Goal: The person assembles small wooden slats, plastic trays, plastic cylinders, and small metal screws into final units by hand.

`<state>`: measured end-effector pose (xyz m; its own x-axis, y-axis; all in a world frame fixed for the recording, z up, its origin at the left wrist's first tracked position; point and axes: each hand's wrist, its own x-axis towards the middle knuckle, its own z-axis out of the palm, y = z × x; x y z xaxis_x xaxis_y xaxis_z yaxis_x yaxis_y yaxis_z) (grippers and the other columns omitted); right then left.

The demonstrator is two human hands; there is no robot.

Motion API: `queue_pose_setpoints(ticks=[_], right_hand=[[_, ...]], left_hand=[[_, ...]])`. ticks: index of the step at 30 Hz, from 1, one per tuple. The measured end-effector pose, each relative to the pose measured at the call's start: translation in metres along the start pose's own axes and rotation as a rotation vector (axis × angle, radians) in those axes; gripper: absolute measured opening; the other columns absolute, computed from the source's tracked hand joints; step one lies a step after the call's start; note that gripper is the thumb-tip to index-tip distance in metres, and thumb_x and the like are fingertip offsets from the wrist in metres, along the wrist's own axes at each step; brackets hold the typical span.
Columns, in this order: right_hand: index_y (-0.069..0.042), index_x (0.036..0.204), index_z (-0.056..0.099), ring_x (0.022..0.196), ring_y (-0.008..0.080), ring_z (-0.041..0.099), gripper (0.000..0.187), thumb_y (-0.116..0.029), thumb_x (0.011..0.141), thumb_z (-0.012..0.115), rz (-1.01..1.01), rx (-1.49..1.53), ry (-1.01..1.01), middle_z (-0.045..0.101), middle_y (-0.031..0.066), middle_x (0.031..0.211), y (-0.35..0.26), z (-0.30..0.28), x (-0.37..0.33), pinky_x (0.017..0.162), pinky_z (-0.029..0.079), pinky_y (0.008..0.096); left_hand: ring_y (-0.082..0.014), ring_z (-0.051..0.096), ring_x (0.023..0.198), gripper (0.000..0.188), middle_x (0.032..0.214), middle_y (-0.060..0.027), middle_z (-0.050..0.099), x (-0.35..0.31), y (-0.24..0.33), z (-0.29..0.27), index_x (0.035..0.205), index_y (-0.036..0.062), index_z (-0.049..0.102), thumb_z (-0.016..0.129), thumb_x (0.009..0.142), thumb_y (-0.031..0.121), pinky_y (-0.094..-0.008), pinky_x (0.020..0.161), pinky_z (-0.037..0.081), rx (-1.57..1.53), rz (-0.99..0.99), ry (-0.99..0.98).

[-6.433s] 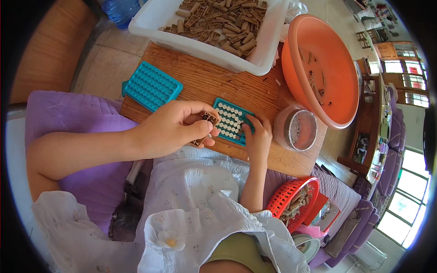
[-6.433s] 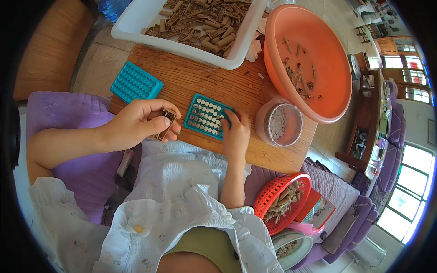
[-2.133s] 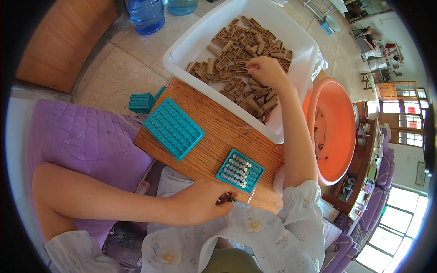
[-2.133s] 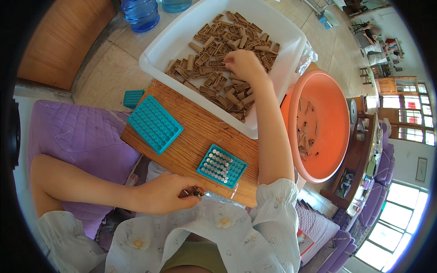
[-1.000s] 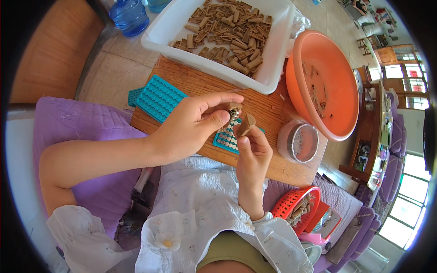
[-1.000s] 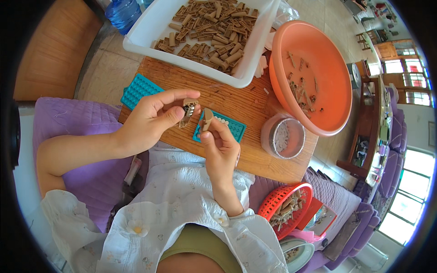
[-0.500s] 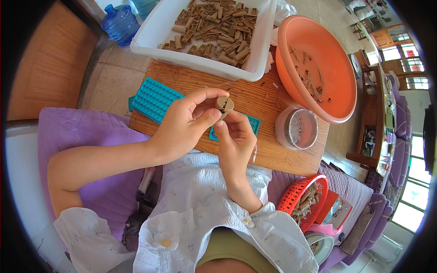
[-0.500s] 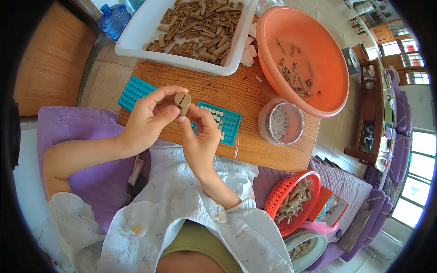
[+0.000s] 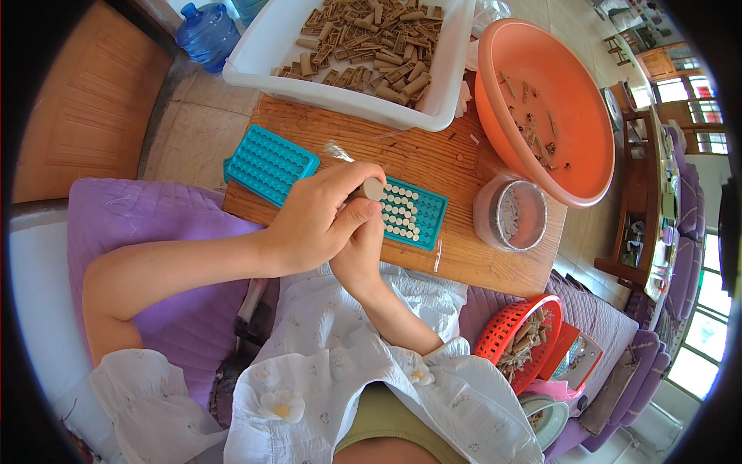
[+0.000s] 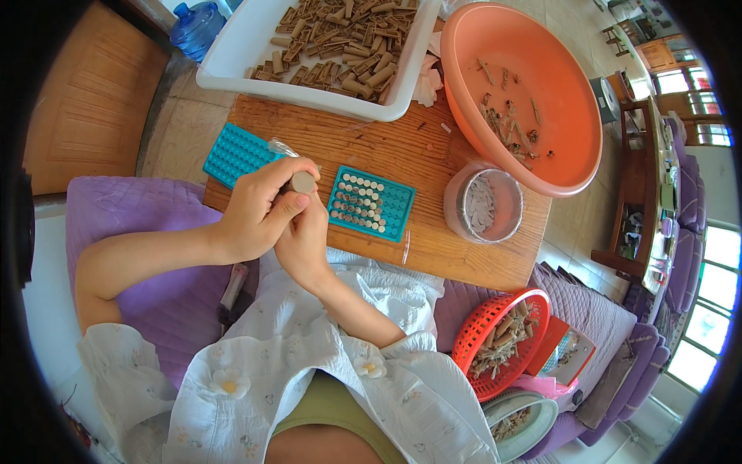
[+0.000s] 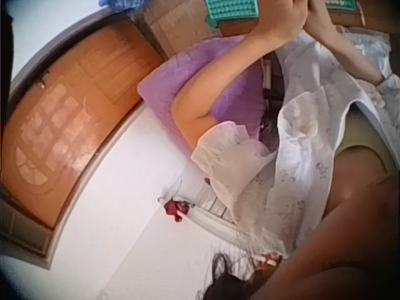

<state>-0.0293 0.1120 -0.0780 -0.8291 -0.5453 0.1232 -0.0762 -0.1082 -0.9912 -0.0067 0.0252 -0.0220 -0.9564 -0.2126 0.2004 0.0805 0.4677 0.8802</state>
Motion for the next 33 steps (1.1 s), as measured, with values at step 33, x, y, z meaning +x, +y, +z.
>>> queue_pose_setpoints(ticks=[33], right_hand=[[-0.006,0.078,0.063,0.074,0.0327,0.059,0.013,-0.009,0.071,0.052,0.24,-1.53,-0.115,0.061,0.0177,0.076,0.008,-0.253,0.057,0.066,0.047,0.0428]], left_hand=[[-0.0047,0.034,0.056,0.04,0.075,-0.001,0.046,0.002,-0.033,0.001,0.107,0.0076,0.047,0.025,0.092,0.038,-0.0184,0.048,0.032,-0.468,-0.757,-0.317]])
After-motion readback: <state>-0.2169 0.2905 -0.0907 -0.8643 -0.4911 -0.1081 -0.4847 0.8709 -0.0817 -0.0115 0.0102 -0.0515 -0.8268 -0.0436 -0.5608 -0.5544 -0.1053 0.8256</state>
